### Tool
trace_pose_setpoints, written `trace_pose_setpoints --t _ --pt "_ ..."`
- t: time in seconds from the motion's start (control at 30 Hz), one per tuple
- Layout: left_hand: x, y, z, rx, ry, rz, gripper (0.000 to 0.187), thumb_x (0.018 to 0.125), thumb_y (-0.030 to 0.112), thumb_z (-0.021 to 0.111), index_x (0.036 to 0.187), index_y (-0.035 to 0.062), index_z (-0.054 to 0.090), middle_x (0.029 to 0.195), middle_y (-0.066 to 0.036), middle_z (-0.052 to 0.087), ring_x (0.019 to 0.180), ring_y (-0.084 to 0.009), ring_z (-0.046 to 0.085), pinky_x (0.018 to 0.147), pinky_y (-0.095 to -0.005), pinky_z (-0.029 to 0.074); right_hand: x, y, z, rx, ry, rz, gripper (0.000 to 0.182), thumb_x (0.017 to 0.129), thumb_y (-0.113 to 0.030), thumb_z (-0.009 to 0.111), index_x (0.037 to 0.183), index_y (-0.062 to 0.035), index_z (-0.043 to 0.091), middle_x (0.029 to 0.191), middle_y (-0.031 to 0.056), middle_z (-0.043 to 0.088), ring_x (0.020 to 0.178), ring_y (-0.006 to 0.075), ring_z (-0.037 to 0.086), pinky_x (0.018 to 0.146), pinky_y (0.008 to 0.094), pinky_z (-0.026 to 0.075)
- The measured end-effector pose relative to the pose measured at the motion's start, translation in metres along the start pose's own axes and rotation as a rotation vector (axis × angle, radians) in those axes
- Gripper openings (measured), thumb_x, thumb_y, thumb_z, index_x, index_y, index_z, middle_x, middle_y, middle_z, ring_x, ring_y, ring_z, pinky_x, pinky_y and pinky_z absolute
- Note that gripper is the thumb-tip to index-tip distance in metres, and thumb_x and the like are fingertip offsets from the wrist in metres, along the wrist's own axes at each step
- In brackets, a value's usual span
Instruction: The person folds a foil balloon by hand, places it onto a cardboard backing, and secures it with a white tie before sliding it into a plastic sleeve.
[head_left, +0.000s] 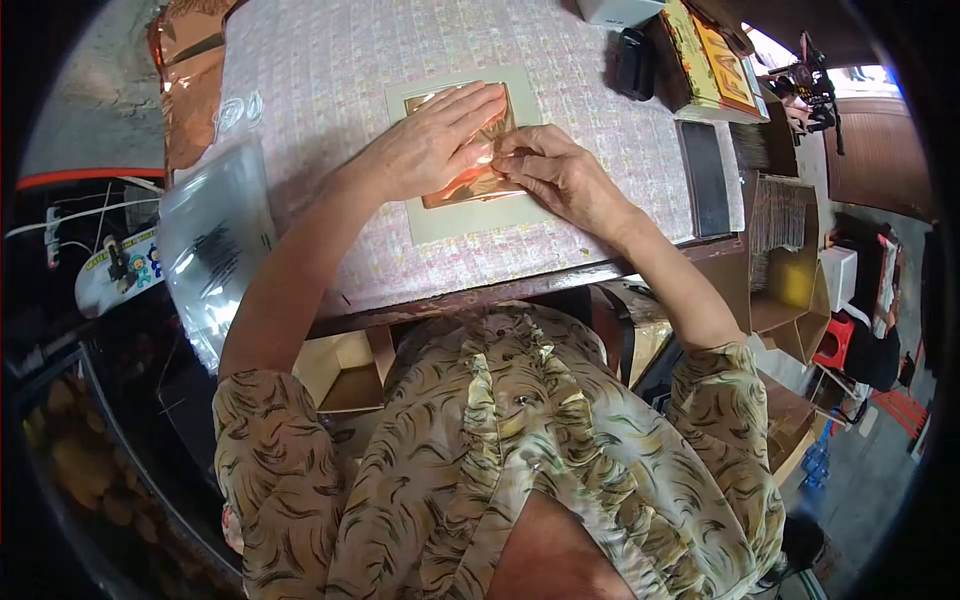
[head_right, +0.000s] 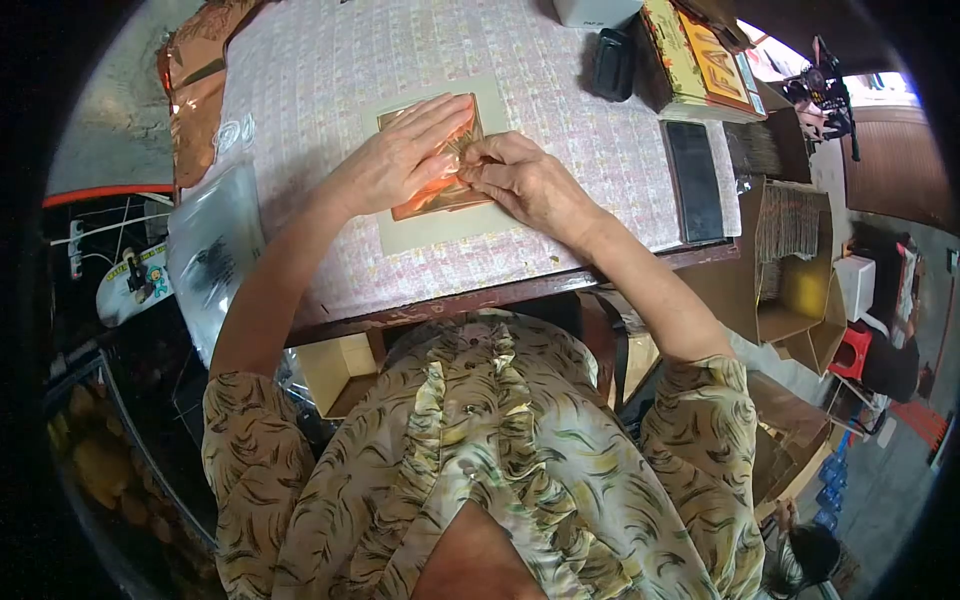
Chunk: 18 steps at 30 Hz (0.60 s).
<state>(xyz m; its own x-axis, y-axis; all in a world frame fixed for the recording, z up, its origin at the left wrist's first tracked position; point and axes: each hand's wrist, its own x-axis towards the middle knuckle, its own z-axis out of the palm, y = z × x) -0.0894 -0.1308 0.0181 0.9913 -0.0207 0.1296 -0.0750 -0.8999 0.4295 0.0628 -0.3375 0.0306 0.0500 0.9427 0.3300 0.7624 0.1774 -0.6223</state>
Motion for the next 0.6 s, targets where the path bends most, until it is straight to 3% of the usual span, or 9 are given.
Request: trace_pose_setpoints --t 0.17,0.23,0.4,0.47,0.5,0.53,0.6 --pt "0.005 0.007 0.002 -0.012 0.052 0.021 0.054 0.107 0.018 0.051 0.158 0.0030 0.040 0.166 -0.014 0.037 0.152 -0.0322 0.036 0.127 -0.0446 0.030 0.000 -0.001 -0.001 -0.003 -0.031 0.017 0.028 0.085 -0.001 0.078 0.113 -0.0027 0.077 0.124 0.0130 0.069 0.114 0.0322 0.065 0.097 0.0388 0.057" --pt "0.006 0.018 0.000 -0.049 0.101 -0.012 0.053 0.102 0.019 0.058 0.149 -0.0028 0.046 0.157 -0.021 0.042 0.145 -0.0388 0.042 0.121 -0.0499 0.036 0.000 -0.001 0.001 0.008 -0.007 -0.010 0.025 0.085 0.000 0.078 0.110 -0.0009 0.077 0.122 0.0145 0.069 0.113 0.0333 0.065 0.098 0.0401 0.056" --pt "0.006 0.025 0.004 0.020 0.168 0.023 0.057 0.100 0.019 0.061 0.148 -0.0038 0.044 0.154 -0.021 0.042 0.145 -0.0402 0.040 0.121 -0.0529 0.035 0.001 0.008 -0.003 0.010 0.008 -0.073 0.021 0.087 -0.002 0.077 0.108 -0.0007 0.077 0.119 0.0160 0.069 0.111 0.0348 0.065 0.098 0.0406 0.055" --pt "0.005 0.028 0.002 0.030 0.169 0.016 0.059 0.099 0.020 0.062 0.149 -0.0036 0.043 0.155 -0.021 0.040 0.146 -0.0396 0.038 0.121 -0.0532 0.034 0.010 0.007 -0.018 0.042 -0.077 -0.073 0.016 0.091 -0.004 0.074 0.106 -0.0010 0.077 0.110 0.0161 0.071 0.102 0.0333 0.067 0.094 0.0420 0.056" --pt "0.005 0.030 0.000 0.034 0.155 0.005 0.060 0.099 0.021 0.062 0.150 -0.0033 0.042 0.155 -0.021 0.040 0.147 -0.0395 0.038 0.122 -0.0532 0.033 0.020 0.012 -0.034 0.104 -0.075 0.045 0.015 0.093 -0.007 0.073 0.107 -0.0022 0.077 0.102 0.0158 0.073 0.098 0.0307 0.069 0.090 0.0411 0.056" --pt "0.004 0.031 -0.002 0.037 0.135 -0.007 0.062 0.099 0.022 0.063 0.151 -0.0029 0.042 0.156 -0.021 0.040 0.147 -0.0394 0.038 0.123 -0.0531 0.032 0.041 -0.010 -0.070 0.033 0.066 0.237 0.017 0.093 -0.011 0.074 0.108 -0.0032 0.078 0.094 0.0153 0.074 0.087 0.0293 0.072 0.079 0.0390 0.057" --pt "0.004 0.033 -0.004 0.026 0.129 -0.014 0.064 0.098 0.023 0.065 0.152 -0.0023 0.041 0.156 -0.020 0.040 0.147 -0.0391 0.037 0.124 -0.0530 0.031 0.073 0.052 -0.101 -0.143 0.509 0.313 0.019 0.093 -0.019 0.074 0.106 -0.0060 0.078 0.084 0.0142 0.073 0.069 0.0321 0.070 0.060 0.0415 0.053"
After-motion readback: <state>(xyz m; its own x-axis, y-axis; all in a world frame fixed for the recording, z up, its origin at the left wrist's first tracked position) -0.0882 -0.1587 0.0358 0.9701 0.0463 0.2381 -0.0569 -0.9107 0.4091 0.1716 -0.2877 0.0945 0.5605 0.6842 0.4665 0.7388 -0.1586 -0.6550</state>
